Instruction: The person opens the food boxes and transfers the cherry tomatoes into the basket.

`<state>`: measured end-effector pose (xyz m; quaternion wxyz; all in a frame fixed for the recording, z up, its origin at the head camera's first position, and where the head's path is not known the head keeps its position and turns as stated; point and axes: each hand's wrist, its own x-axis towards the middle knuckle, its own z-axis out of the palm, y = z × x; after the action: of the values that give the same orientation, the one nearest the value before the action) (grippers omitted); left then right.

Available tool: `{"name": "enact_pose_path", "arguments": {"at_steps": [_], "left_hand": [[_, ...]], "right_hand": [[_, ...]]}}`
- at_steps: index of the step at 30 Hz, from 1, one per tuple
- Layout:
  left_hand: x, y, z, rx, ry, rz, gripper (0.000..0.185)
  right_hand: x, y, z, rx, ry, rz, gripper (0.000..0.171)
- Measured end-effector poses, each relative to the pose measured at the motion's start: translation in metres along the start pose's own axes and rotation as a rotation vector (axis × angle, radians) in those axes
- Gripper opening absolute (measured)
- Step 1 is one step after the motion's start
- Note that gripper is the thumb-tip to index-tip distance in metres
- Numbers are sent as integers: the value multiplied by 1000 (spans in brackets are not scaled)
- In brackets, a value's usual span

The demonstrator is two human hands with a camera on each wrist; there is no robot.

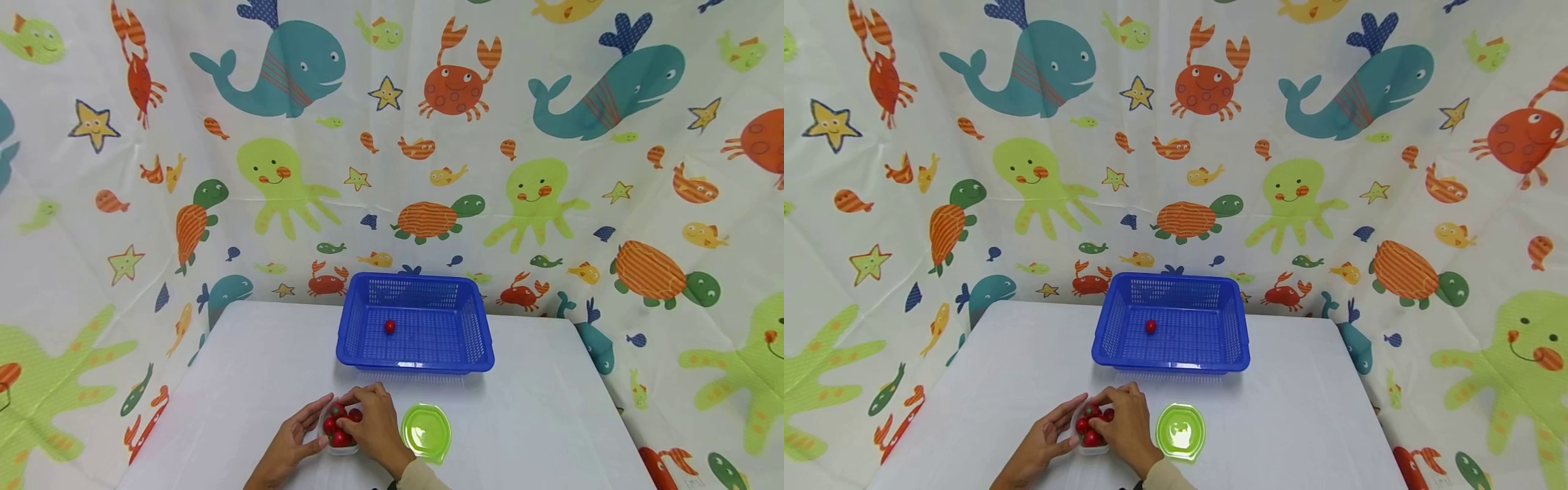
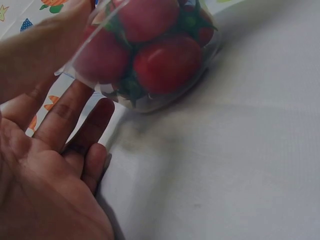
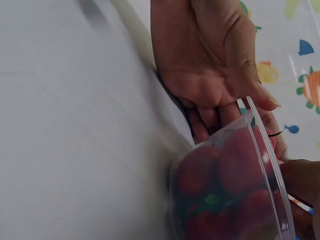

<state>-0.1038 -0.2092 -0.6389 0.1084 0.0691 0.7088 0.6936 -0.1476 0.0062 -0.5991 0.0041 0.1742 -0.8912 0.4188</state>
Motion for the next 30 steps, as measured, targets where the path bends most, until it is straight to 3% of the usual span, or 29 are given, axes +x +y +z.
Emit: {"name": "enact_pose_path", "arguments": {"at_steps": [12,21,30], "left_hand": [[-1,-1,-1,3,-5,16,66],[0,1,3,-11,42,-52,66],[0,1,3,-10,33,-63,66]], "right_hand": [[2,2,1,93,-49,30,31],[2,5,3,174,-31,65,31],[-2,5,1,146,-4,74,30]]}}
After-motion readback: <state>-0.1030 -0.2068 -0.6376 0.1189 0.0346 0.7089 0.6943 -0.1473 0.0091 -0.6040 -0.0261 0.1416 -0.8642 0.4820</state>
